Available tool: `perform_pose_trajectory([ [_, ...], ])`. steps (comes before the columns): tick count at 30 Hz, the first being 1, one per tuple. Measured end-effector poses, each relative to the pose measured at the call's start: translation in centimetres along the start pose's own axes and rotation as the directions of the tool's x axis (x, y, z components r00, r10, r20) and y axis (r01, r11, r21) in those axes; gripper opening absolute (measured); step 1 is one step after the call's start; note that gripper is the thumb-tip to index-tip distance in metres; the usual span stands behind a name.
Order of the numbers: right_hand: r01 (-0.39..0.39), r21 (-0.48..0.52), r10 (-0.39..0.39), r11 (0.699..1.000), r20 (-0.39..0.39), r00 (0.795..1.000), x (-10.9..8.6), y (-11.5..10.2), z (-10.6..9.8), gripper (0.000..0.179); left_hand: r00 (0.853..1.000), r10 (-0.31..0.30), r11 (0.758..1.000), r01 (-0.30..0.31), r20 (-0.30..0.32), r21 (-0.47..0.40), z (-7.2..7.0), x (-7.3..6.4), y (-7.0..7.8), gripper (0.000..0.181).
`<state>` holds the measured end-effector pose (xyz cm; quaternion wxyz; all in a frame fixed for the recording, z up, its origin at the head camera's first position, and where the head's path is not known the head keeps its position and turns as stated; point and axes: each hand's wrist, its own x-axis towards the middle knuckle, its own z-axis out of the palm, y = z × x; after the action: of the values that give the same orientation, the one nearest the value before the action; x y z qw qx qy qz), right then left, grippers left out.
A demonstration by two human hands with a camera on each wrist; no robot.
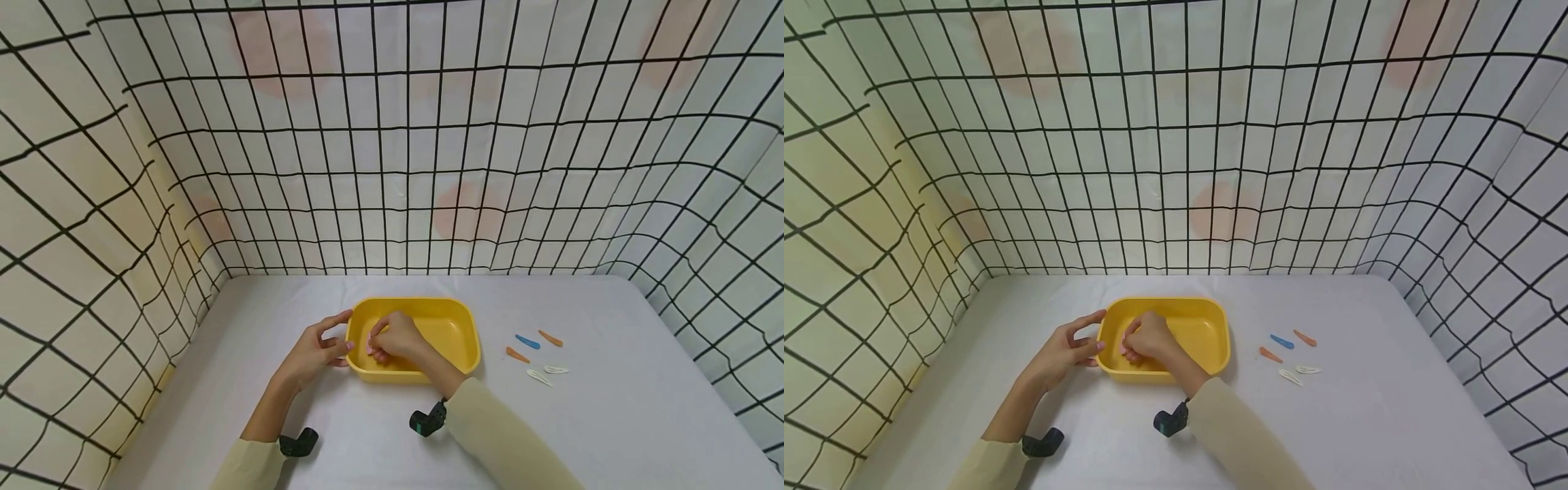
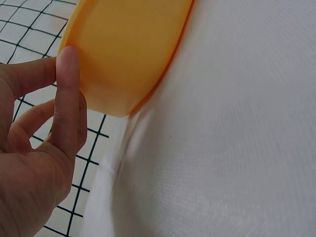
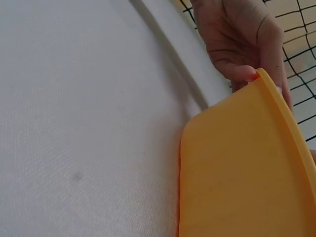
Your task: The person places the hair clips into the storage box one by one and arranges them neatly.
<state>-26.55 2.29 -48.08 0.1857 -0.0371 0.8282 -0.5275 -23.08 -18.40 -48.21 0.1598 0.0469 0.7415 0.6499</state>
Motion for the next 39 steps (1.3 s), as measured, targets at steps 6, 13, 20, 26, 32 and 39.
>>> perform_pose_trajectory([
  [6,-0.017,-0.022,0.017,1.000,-0.005,1.000,0.1,-0.3,0.4,0.004,1.000,0.004,1.000,-0.004,0.003,-0.006,0.0,0.0,0.0,0.070],
  [13,-0.030,-0.020,0.030,0.999,-0.023,0.999,0.0,-0.4,0.7,0.008,1.000,0.000,1.000,0.000,0.000,-0.011,0.1,0.0,0.1,0.070],
  [20,-0.034,-0.012,0.034,0.999,-0.023,0.999,-0.3,-0.2,0.3,0.012,1.000,-0.009,1.000,0.009,-0.010,-0.009,0.2,0.0,0.2,0.069],
  [26,0.007,-0.018,-0.008,1.000,-0.033,0.999,-0.7,0.2,-0.8,0.015,1.000,-0.009,1.000,0.009,-0.010,-0.010,0.1,0.0,0.1,0.069],
  [32,0.031,-0.052,-0.032,0.998,-0.018,0.999,-1.6,0.7,-2.7,0.022,1.000,-0.011,1.000,0.010,-0.028,-0.020,0.2,0.1,0.0,0.069],
  [39,0.021,-0.011,-0.021,1.000,-0.044,0.999,-2.9,1.3,-5.5,0.028,0.999,-0.002,1.000,0.002,-0.034,-0.010,0.3,0.2,-0.1,0.069],
])
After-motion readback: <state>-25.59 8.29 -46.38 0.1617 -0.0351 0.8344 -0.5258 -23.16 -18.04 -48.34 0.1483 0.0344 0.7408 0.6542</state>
